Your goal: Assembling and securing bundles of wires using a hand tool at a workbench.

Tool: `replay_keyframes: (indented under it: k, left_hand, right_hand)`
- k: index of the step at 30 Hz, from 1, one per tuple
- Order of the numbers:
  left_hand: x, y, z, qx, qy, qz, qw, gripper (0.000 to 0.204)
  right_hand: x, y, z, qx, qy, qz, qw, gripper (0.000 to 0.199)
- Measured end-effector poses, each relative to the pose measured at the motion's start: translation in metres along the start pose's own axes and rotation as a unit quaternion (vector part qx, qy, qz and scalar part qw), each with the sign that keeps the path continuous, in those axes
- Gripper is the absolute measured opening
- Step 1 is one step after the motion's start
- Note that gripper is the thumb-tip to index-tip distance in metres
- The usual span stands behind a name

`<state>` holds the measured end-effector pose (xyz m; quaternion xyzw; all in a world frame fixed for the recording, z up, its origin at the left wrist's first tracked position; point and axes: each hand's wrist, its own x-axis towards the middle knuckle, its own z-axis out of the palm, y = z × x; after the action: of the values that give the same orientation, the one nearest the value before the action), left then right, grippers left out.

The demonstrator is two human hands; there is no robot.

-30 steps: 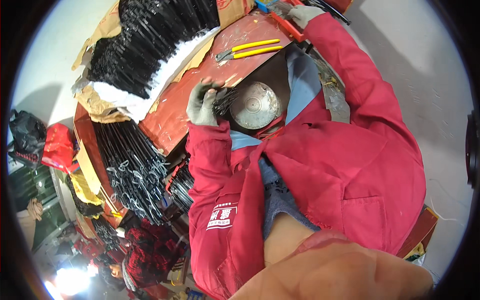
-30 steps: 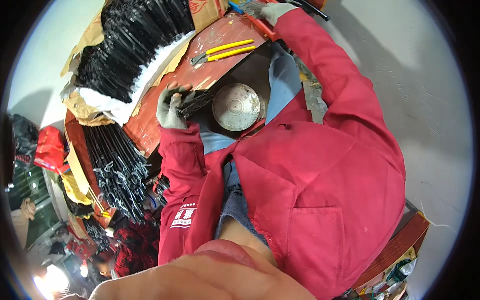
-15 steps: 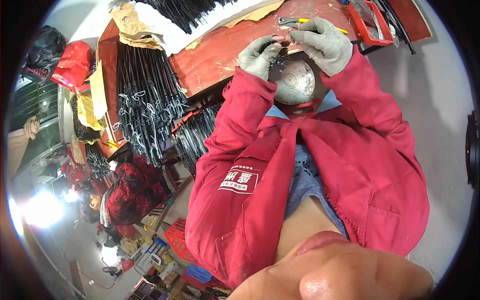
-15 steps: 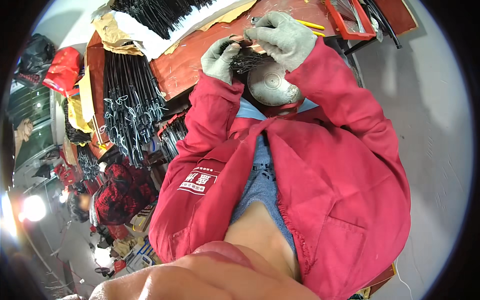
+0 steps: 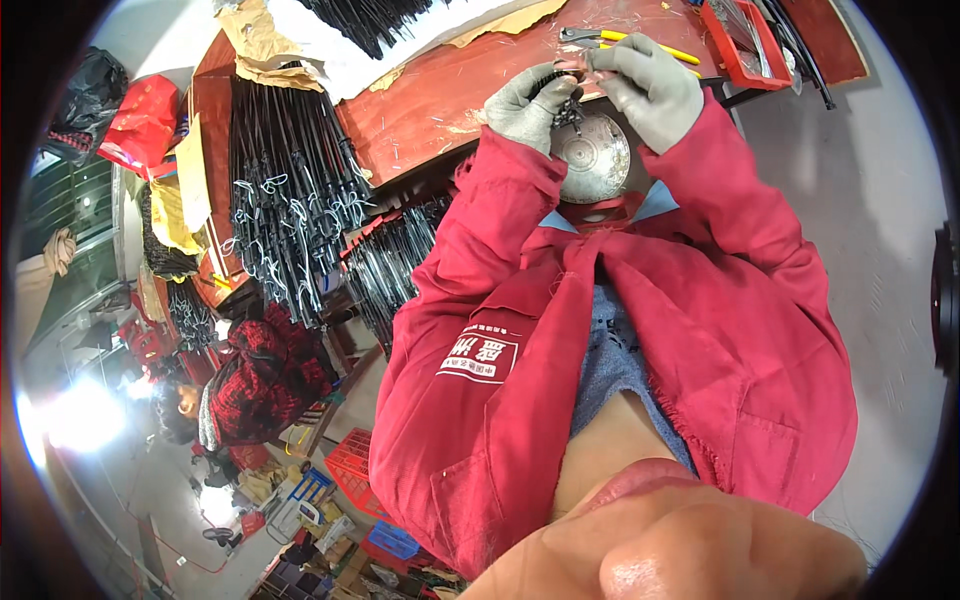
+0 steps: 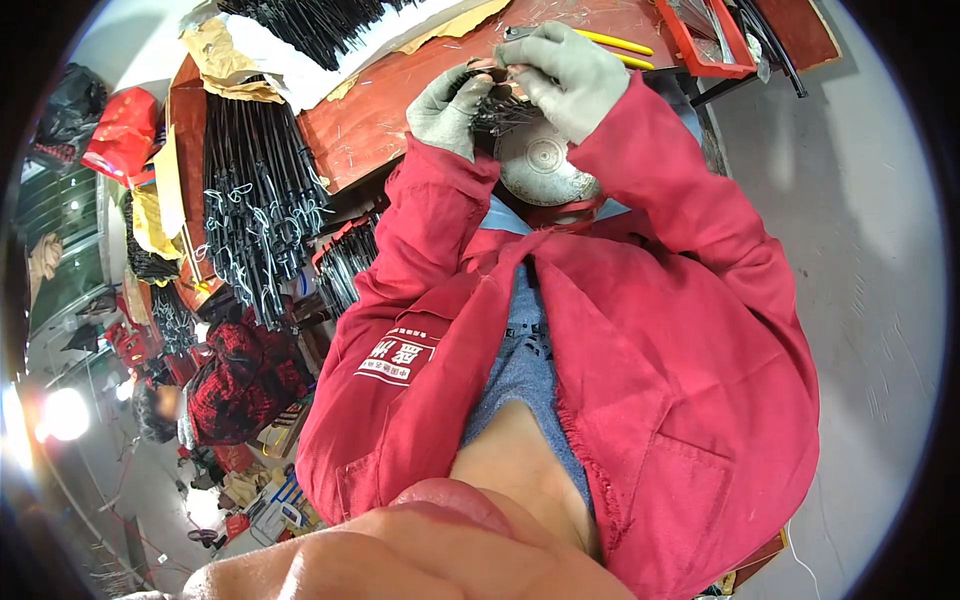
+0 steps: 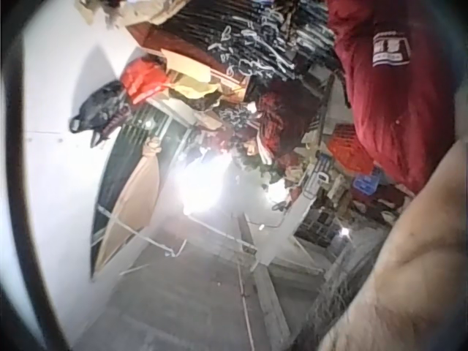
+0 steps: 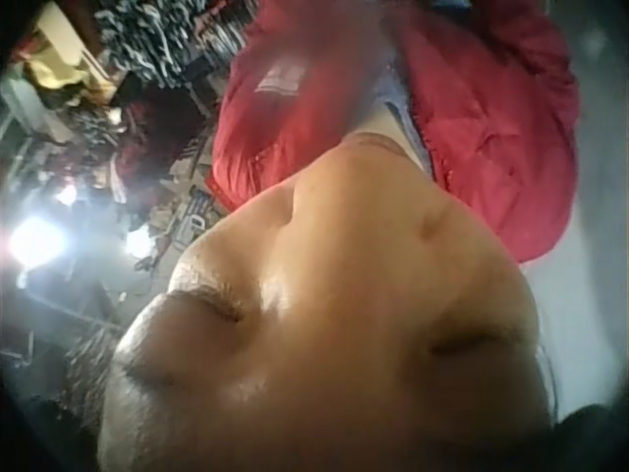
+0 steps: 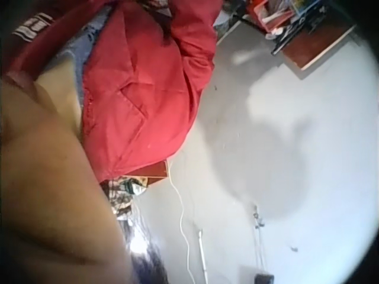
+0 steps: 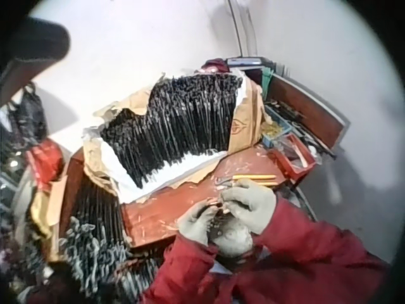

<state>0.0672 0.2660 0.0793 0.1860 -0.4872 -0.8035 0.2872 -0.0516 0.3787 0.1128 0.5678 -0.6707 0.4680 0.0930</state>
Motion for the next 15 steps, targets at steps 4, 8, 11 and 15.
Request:
replay_keyframes:
  k: [4,8,11,15]
  left_hand:
    - [0.001,-0.001,0.005,0.056,0.010,0.019,0.998,0.022]
    - [0.005,0.003,-0.005,0.030,-0.067,-0.010,0.997,0.028]
    - [0.006,0.006,-0.013,0.053,-0.082,-0.002,0.995,0.030]
    - [0.008,0.011,-0.028,0.070,-0.117,-0.007,0.991,0.033]
  right_hand:
    - [0.007,0.000,-0.005,0.084,-0.016,0.028,0.996,0.026]
    - [0.022,-0.010,-0.010,0.153,-0.098,0.095,0.979,0.027]
    - [0.036,-0.020,-0.006,0.215,-0.129,0.254,0.934,0.027]
    - [0.033,-0.010,0.008,0.282,-0.151,0.345,0.882,0.026]
